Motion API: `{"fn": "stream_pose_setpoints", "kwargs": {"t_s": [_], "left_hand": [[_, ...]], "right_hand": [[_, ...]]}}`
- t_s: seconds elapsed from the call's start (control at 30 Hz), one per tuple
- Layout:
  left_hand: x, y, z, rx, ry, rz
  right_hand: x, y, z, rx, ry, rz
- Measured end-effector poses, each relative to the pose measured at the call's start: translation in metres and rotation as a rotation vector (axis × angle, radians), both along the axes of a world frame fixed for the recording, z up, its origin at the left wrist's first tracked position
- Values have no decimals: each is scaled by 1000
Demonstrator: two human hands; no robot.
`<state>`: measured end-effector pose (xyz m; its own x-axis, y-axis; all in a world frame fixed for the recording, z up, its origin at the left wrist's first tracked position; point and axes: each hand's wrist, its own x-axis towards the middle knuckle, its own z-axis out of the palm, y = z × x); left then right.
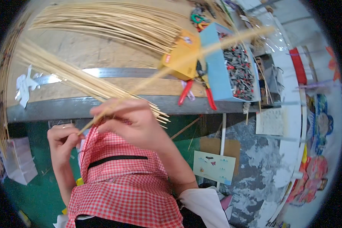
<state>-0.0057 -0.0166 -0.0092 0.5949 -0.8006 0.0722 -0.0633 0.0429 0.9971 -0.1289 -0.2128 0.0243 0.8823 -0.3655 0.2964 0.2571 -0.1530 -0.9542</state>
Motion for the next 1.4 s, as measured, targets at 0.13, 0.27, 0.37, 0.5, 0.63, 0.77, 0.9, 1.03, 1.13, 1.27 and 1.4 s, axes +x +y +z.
{"fn": "stream_pose_setpoints", "kwargs": {"t_s": [0.13,0.27,0.37,0.5,0.63,0.77,0.9,1.03,1.13,1.27,1.4], "left_hand": [[7,8,-10,-69,-33,116],[13,13,-9,-39,-84,166],[17,14,-9,-28,-111,181],[18,16,-12,-7,-104,198],[15,15,-12,11,-123,197],[14,12,-7,24,-148,174],[12,9,-7,-4,-132,195],[14,10,-6,31,-163,196],[11,8,-6,50,-185,223],[10,4,-4,57,-226,237],[9,4,4,2,-204,253]], "right_hand": [[-28,-72,28,-222,149,-534],[-93,-197,32,-921,551,-1070],[-129,-249,14,-1076,679,-1052],[-122,-254,3,-979,690,-981],[-123,-255,2,-1014,640,-1041],[-135,-260,-4,-884,519,-1289],[-139,-264,-4,-358,213,-1272],[-117,-225,2,-405,-56,-1089],[-69,-154,8,-302,-66,-935],[-13,-41,5,-22,-54,-471],[15,38,-19,335,-1,-22]]}}
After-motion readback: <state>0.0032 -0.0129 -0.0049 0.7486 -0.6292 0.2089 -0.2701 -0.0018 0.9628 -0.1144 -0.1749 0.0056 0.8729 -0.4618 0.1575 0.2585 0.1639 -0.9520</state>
